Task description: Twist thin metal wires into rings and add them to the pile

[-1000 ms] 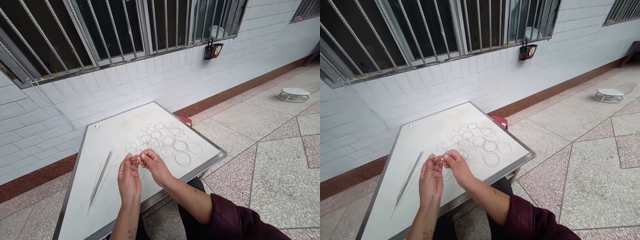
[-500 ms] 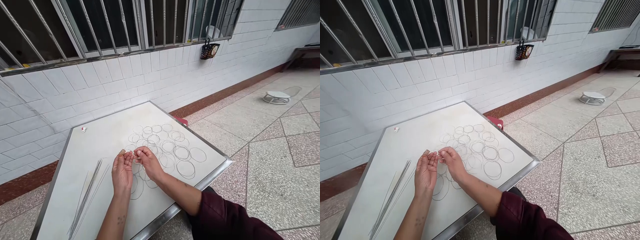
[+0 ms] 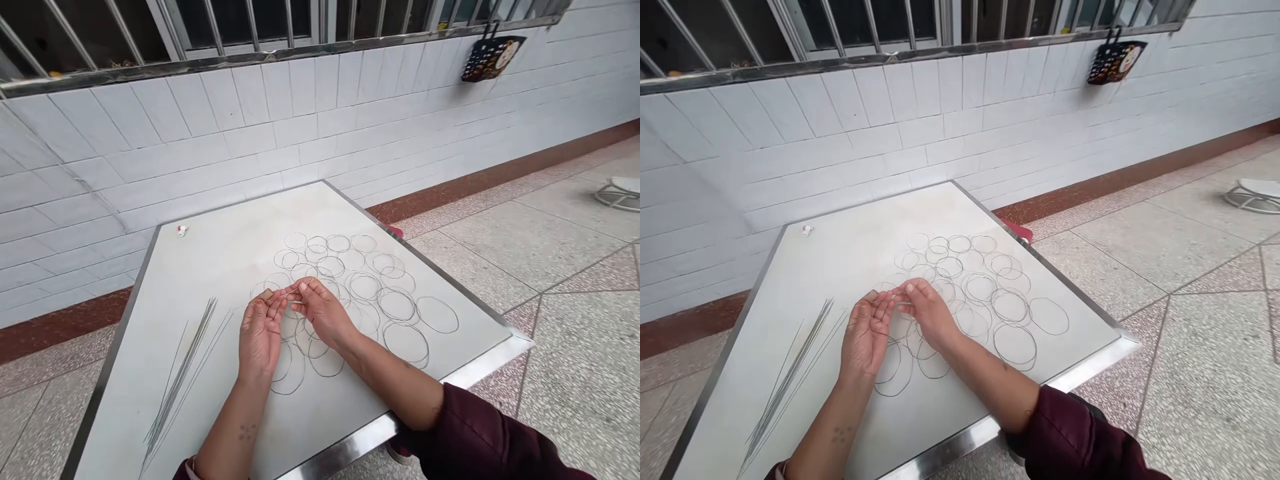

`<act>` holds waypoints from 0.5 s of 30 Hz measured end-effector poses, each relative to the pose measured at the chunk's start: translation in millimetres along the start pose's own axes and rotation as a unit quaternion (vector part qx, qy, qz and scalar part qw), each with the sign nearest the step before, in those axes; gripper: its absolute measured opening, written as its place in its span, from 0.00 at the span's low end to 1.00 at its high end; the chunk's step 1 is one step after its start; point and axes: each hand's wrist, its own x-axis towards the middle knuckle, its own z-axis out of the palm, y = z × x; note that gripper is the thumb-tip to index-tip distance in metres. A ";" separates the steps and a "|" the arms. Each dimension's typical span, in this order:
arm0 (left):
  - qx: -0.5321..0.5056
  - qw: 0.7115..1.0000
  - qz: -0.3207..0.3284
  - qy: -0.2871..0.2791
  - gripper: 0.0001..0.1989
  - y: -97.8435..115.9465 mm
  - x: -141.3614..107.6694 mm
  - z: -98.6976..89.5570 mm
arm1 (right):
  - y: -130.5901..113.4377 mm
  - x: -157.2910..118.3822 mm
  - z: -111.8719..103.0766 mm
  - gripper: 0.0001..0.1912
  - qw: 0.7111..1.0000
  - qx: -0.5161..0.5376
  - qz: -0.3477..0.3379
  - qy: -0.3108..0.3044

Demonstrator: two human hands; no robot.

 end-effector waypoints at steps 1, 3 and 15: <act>0.001 1.000 -0.001 0.000 0.13 -0.1 -0.2 -0.7 | 0.2 -0.4 -1.0 0.16 1.000 -0.011 0.004 -0.007; 0.002 1.000 -0.004 0.003 0.13 0.4 -0.6 -2.9 | 1.8 -1.5 -2.9 0.16 0.999 -0.028 0.008 -0.015; -0.028 0.999 -0.028 0.007 0.14 3.5 -2.0 -11.1 | 10.9 -5.6 -7.4 0.15 0.998 -0.043 -0.002 -0.036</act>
